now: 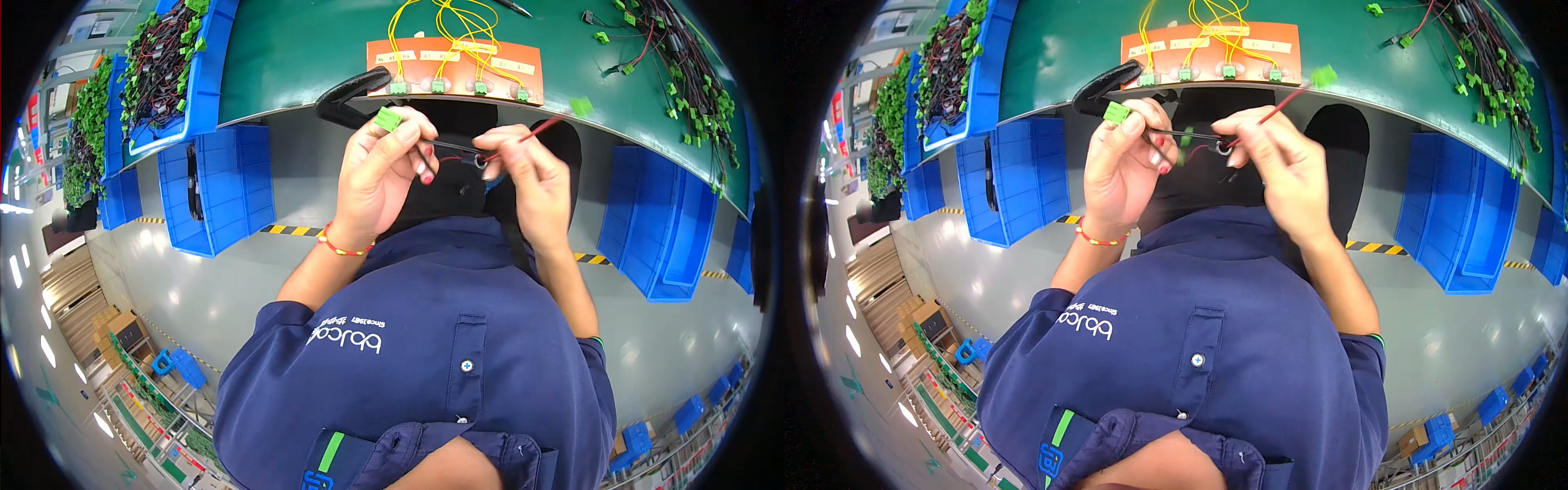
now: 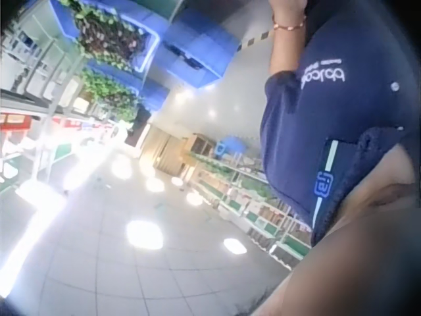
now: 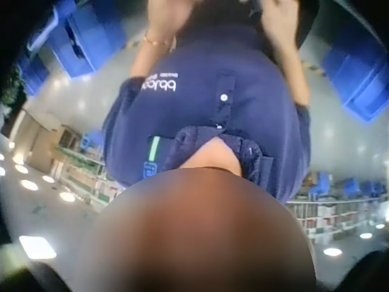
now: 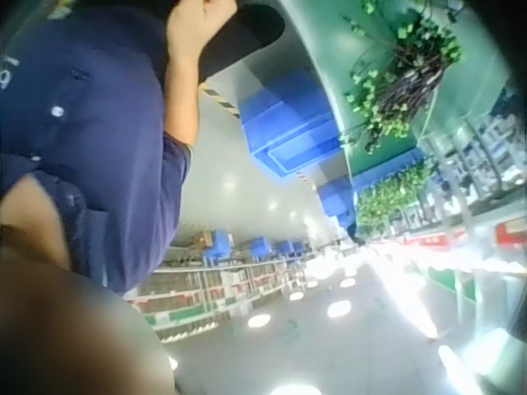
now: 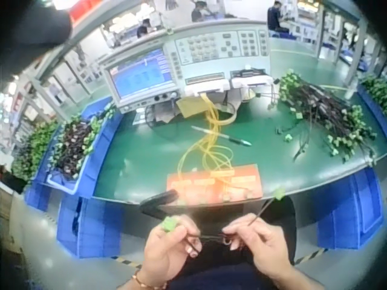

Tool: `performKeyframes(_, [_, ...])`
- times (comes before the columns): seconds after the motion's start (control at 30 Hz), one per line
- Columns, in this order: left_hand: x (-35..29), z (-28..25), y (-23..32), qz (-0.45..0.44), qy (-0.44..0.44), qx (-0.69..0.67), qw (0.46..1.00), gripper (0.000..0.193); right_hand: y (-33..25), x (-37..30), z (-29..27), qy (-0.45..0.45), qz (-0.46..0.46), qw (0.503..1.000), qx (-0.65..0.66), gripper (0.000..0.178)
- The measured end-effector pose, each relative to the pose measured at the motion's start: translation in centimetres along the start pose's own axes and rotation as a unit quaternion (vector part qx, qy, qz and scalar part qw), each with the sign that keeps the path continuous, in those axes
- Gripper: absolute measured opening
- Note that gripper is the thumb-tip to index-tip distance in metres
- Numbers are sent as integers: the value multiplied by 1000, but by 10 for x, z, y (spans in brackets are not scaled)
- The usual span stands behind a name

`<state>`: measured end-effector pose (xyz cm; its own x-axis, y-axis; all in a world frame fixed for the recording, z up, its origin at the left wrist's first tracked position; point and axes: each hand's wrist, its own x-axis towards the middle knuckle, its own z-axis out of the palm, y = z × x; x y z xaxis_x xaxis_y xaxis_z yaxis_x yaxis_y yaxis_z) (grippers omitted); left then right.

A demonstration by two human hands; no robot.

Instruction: Connecting green electrical connectors to wires and arranging them at a workbench.

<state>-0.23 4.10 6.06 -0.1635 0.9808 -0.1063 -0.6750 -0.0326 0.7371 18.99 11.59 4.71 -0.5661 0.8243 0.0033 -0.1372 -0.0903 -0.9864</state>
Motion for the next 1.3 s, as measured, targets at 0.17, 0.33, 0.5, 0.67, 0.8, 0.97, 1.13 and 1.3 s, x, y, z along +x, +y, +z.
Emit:
performKeyframes(0.17, [-4,-25,-6,-74,-174,-157,969,22,4,8,-28,59,62,920,382,31])
performKeyframes(0.33, [-13,-6,11,-105,-4,-194,975,31,-3,6,-20,58,15,980,188,32])
performKeyframes(0.5, [-4,-31,-5,-58,43,78,994,27,0,24,4,-110,101,984,95,27])
performKeyframes(0.67, [11,-36,-8,-101,87,100,986,25,6,28,18,-157,68,978,123,25])
performKeyframes(0.8, [17,-38,-3,-121,86,112,983,25,7,31,19,-84,117,981,129,25])
performKeyframes(0.97, [20,-43,1,-118,86,131,981,25,25,36,28,-20,185,973,136,25])
performKeyframes(1.13, [19,-43,3,-108,74,115,985,25,30,41,33,-25,184,967,175,25])
performKeyframes(1.3, [15,-39,-10,-80,97,129,984,26,20,36,31,-87,130,949,273,27])
